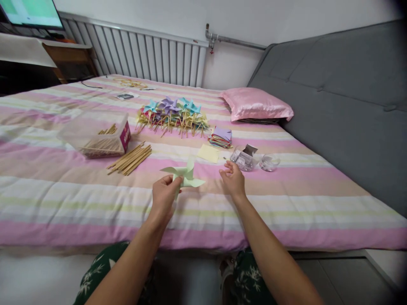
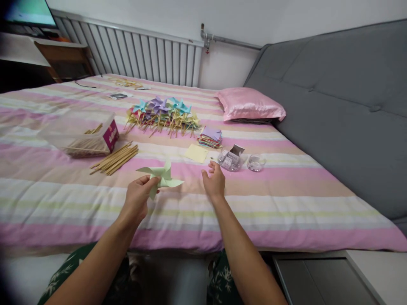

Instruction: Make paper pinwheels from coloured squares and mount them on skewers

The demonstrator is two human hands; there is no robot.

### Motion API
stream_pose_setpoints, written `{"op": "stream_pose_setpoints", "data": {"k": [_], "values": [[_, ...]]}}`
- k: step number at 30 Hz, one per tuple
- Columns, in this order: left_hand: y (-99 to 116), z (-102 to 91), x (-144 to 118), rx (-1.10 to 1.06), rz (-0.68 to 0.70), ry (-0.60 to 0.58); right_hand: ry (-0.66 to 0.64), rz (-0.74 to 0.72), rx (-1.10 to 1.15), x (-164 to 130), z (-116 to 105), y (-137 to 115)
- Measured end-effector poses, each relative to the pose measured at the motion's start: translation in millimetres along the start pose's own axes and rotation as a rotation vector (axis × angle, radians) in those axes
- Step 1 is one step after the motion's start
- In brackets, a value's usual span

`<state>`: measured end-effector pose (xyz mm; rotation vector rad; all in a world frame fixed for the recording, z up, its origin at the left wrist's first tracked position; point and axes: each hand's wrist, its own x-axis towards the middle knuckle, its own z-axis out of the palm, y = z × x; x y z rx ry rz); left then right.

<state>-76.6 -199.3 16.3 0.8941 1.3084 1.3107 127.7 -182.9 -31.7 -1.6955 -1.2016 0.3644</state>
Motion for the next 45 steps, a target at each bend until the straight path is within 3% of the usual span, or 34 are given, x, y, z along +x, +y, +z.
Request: {"op": "stream_pose_setpoints", "data": {"k": [2,12,19,28,37,42,45], "values": [[0,-0.3,0,0.004,0.002,0.000,-0.079,-0.020,-0.200,16,5,9],[2,-6.3,7,0.008,-0.009,0.020,-0.130,-0.012,-0.446,73,44,27],[3,-8.8,8,-0.017,0.007,0.016,-0.138,-0.081,-0.463,61,38,33],[3,-8.8,5,-0.020,0.008,0.000,-0.071,-0.065,-0.229,12,19,25],[-1,-2.9,2,-0.034,-0.023,-0.053,0.082,0.139,0.190,14,18,32],[-4,-2.6,0,-0.046,-0.035,-0.093,0.097,0.190,0.432,6,7,1],[-7,-1.8,1,-0.042,-0.032,-0.089,0.006,0.180,0.577,-17,-2,-34]]}}
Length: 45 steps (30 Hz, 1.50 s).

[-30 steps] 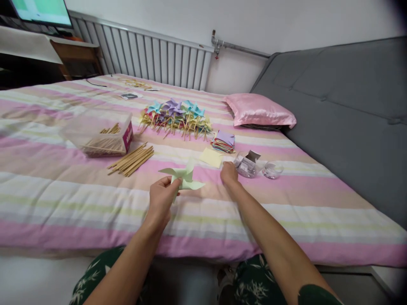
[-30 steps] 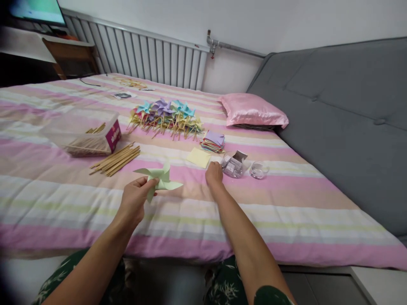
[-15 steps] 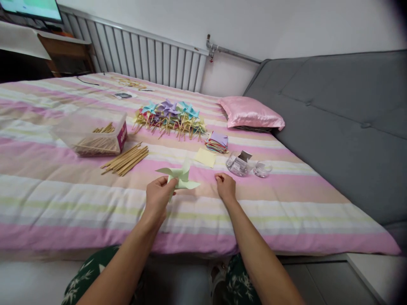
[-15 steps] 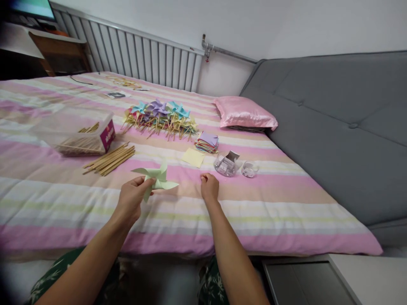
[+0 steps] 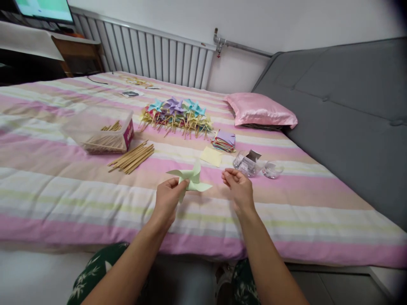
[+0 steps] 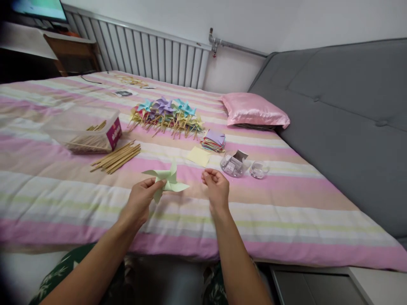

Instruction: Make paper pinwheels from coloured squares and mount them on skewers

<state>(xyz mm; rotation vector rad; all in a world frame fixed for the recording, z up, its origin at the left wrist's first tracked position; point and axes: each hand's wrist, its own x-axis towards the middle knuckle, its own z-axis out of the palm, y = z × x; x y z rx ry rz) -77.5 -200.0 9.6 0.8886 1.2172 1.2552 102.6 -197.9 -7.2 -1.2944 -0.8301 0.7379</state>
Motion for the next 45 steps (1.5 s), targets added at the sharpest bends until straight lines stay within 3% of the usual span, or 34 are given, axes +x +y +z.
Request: {"op": "stream_pose_setpoints", "data": {"k": [3,7,13,27,45], "values": [[-3,1.6,0,-0.008,-0.004,-0.018,-0.202,-0.028,0.068,-33,13,-22],[-5,4.6,-3,-0.006,0.011,-0.037,-0.432,-0.125,-0.003,-59,23,-31],[-3,9.9,-10,0.017,0.016,-0.070,-0.360,-0.302,-0.263,-59,18,-27],[0,5.5,-13,-0.066,-0.002,-0.269,-0.252,-0.325,-0.278,-57,19,-23],[1,3.4,-10,-0.106,-0.058,-0.310,-0.256,-0.414,-0.337,-61,18,-27]]}}
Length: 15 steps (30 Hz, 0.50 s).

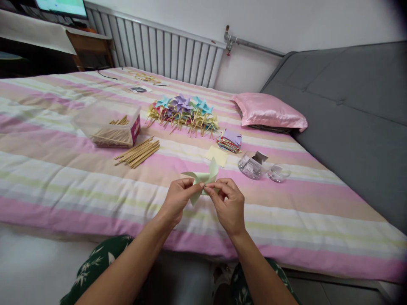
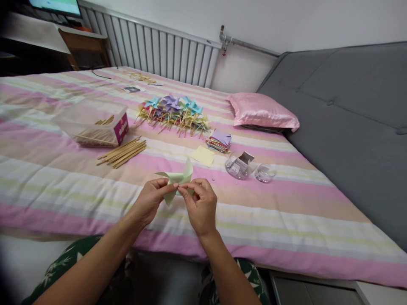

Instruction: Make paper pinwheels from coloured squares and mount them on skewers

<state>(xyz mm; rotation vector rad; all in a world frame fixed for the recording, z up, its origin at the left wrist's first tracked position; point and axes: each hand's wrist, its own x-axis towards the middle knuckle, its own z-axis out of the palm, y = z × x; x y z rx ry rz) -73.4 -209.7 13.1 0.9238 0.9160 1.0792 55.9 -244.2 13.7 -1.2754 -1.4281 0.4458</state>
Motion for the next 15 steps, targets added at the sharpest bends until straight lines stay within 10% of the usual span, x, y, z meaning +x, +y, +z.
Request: {"op": "stream_pose_setpoints", "data": {"k": [15], "values": [[1.6,1.4,-1.5,0.107,0.101,0.004,-0.008,0.144,0.134,1.7,1.3,4.7]]}}
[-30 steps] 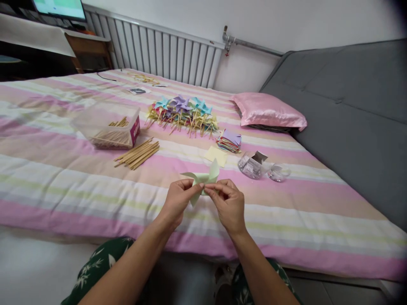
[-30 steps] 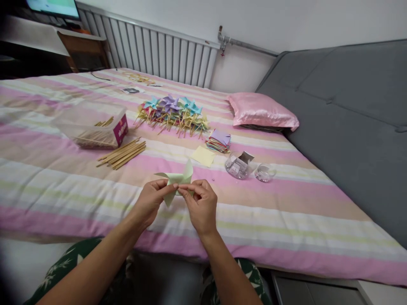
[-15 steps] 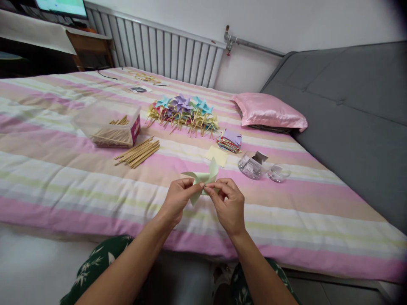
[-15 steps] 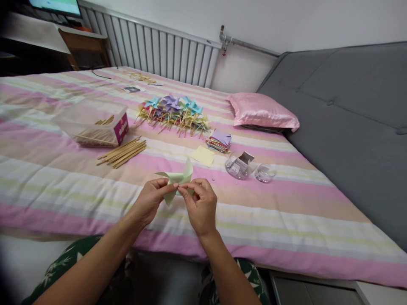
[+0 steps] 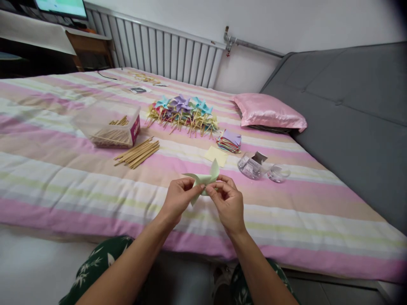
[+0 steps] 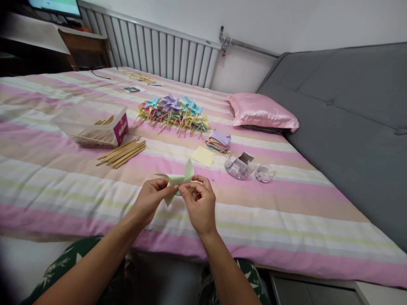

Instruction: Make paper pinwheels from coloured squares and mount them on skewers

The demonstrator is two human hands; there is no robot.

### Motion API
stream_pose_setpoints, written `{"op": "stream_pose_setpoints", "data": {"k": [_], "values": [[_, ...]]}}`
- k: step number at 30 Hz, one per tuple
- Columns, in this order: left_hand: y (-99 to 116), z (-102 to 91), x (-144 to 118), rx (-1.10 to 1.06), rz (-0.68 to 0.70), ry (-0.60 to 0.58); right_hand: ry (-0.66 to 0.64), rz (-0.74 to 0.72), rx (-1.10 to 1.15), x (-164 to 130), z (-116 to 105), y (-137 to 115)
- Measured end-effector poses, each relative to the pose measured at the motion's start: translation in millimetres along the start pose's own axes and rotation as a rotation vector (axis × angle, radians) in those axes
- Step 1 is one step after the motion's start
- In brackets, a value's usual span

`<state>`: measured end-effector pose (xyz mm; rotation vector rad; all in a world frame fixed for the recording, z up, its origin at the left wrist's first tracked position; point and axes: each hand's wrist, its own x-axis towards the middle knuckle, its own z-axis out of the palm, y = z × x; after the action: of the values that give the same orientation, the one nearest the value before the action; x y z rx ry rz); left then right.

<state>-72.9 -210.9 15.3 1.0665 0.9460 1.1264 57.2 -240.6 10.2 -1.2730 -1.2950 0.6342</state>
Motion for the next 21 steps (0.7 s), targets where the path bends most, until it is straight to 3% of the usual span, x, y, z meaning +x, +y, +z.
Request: {"op": "stream_pose_setpoints", "data": {"k": [6,21], "values": [[-1.3,1.0,0.9,0.063,0.084,0.035,-0.027,0.042,0.071,0.0,-0.3,2.4],[2.6,3.8,-1.4,0.114,0.128,0.043,-0.043,0.096,0.277,-2.6,4.4,4.5]]}}
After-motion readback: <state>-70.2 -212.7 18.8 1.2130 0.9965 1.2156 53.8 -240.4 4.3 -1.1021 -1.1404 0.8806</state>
